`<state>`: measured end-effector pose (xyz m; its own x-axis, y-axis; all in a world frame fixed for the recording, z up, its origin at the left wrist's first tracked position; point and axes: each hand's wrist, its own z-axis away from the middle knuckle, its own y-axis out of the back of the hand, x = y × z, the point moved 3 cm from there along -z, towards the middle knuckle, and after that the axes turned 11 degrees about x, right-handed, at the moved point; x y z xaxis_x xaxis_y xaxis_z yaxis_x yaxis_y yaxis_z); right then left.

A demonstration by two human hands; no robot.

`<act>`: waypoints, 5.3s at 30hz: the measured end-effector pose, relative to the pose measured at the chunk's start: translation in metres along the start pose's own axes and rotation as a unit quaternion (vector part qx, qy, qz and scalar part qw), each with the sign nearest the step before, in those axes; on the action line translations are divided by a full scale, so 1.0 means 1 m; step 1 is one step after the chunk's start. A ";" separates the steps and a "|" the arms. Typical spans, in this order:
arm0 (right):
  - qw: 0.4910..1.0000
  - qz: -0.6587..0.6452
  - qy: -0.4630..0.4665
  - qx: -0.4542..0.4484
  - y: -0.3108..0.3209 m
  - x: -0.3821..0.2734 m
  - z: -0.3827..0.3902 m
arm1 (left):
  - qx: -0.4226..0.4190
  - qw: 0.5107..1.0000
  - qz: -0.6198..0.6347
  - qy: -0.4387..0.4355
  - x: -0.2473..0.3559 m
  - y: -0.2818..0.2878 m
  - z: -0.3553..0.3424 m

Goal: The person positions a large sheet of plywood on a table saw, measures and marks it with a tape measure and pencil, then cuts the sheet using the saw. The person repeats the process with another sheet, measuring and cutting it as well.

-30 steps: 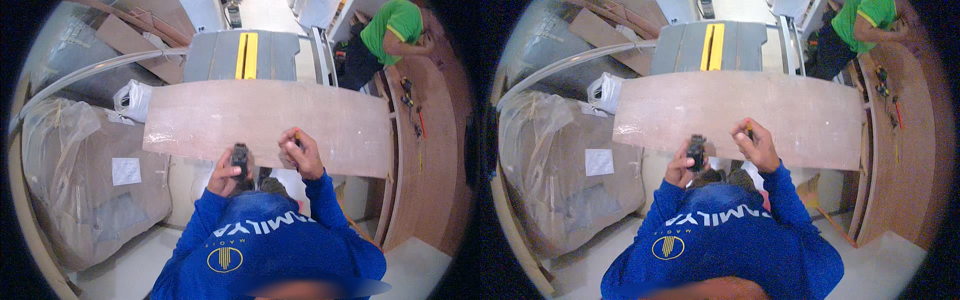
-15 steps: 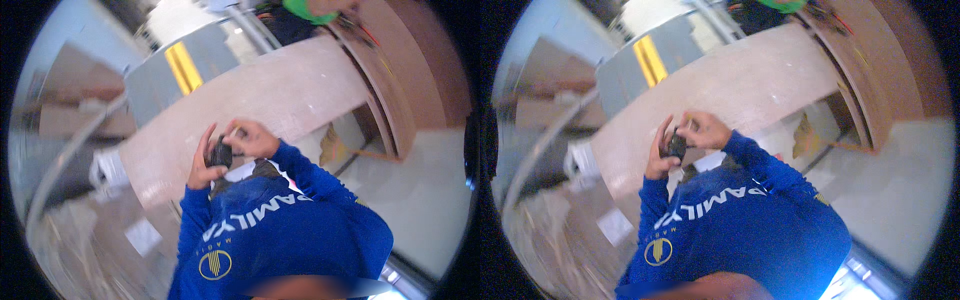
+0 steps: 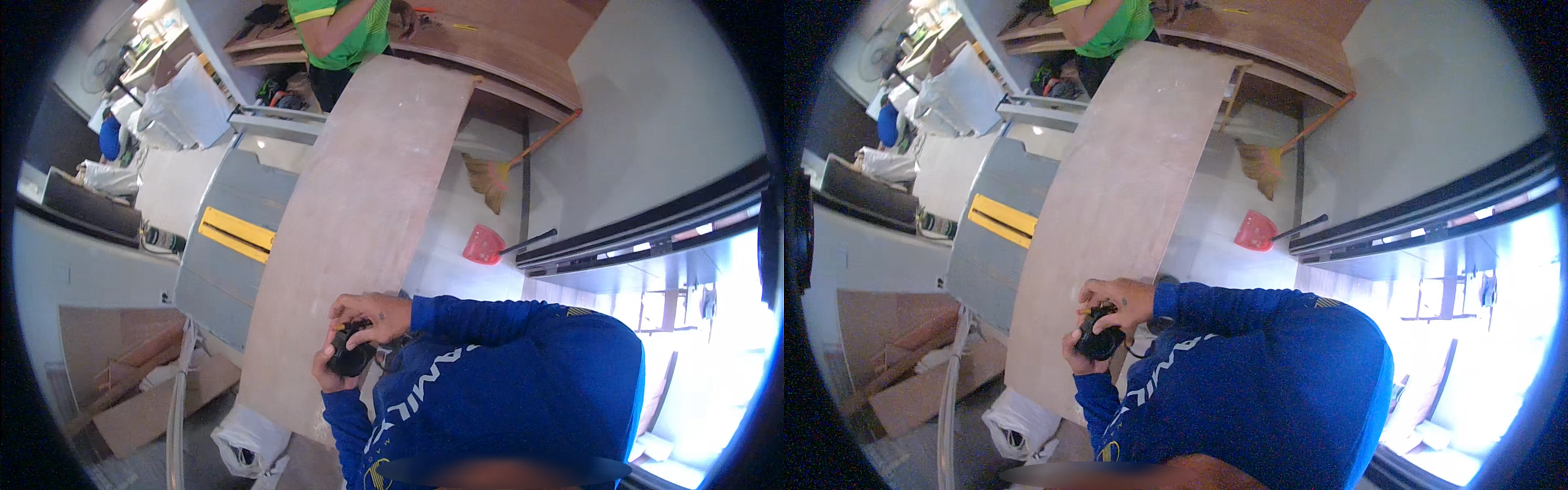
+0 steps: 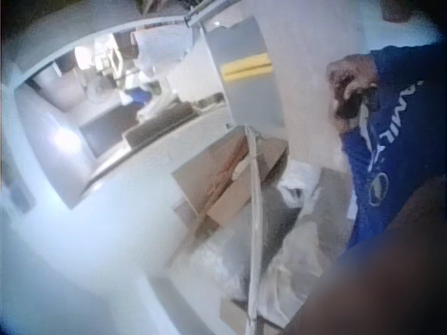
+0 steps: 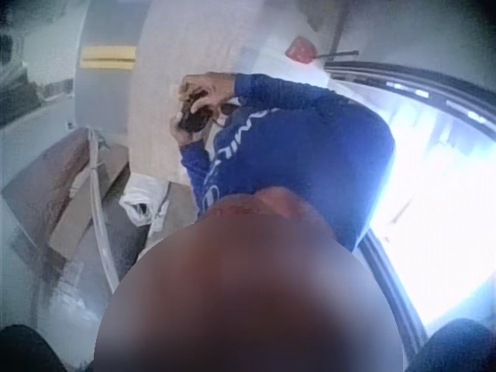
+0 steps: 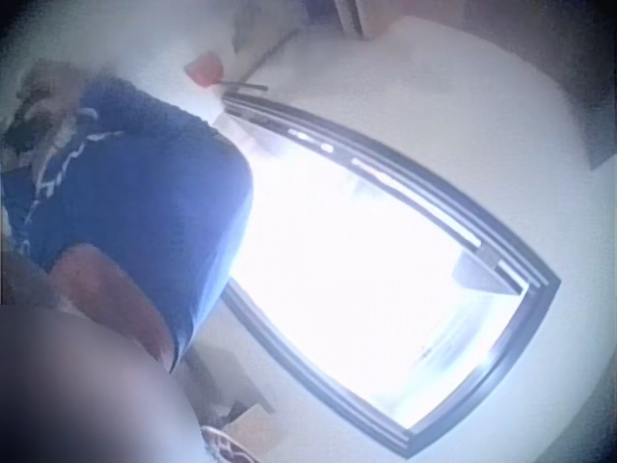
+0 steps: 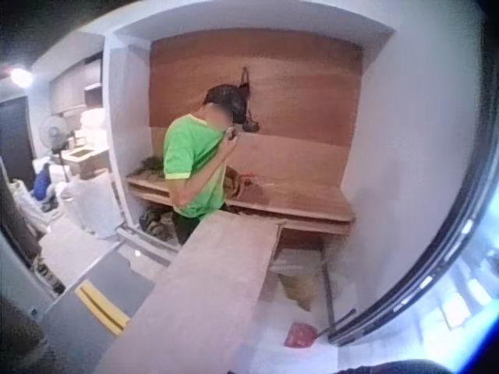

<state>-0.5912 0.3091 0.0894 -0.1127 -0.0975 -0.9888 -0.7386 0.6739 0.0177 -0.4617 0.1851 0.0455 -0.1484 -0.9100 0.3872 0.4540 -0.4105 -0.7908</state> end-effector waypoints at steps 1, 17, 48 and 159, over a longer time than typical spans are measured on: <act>0.998 0.004 -0.061 0.010 0.007 0.003 0.000 | 0.017 0.997 -0.070 -0.001 0.008 -0.004 -0.002; 0.972 0.121 -0.198 0.024 0.180 0.078 -0.077 | 0.208 0.866 -0.451 0.057 0.030 0.065 0.051; 0.763 0.303 -0.242 0.517 0.461 0.109 -0.062 | 0.297 0.742 -0.596 -0.072 0.037 0.214 0.148; 0.948 0.219 -0.025 -0.230 0.028 0.109 -0.031 | 0.506 0.432 -0.713 -0.223 -0.033 0.227 0.204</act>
<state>-0.6450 0.2941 -0.0132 -0.4527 0.1615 -0.8769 -0.8408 0.2502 0.4801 -0.1747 0.1340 -0.0498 -0.8294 0.4188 0.3697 0.3651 -0.0945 0.9262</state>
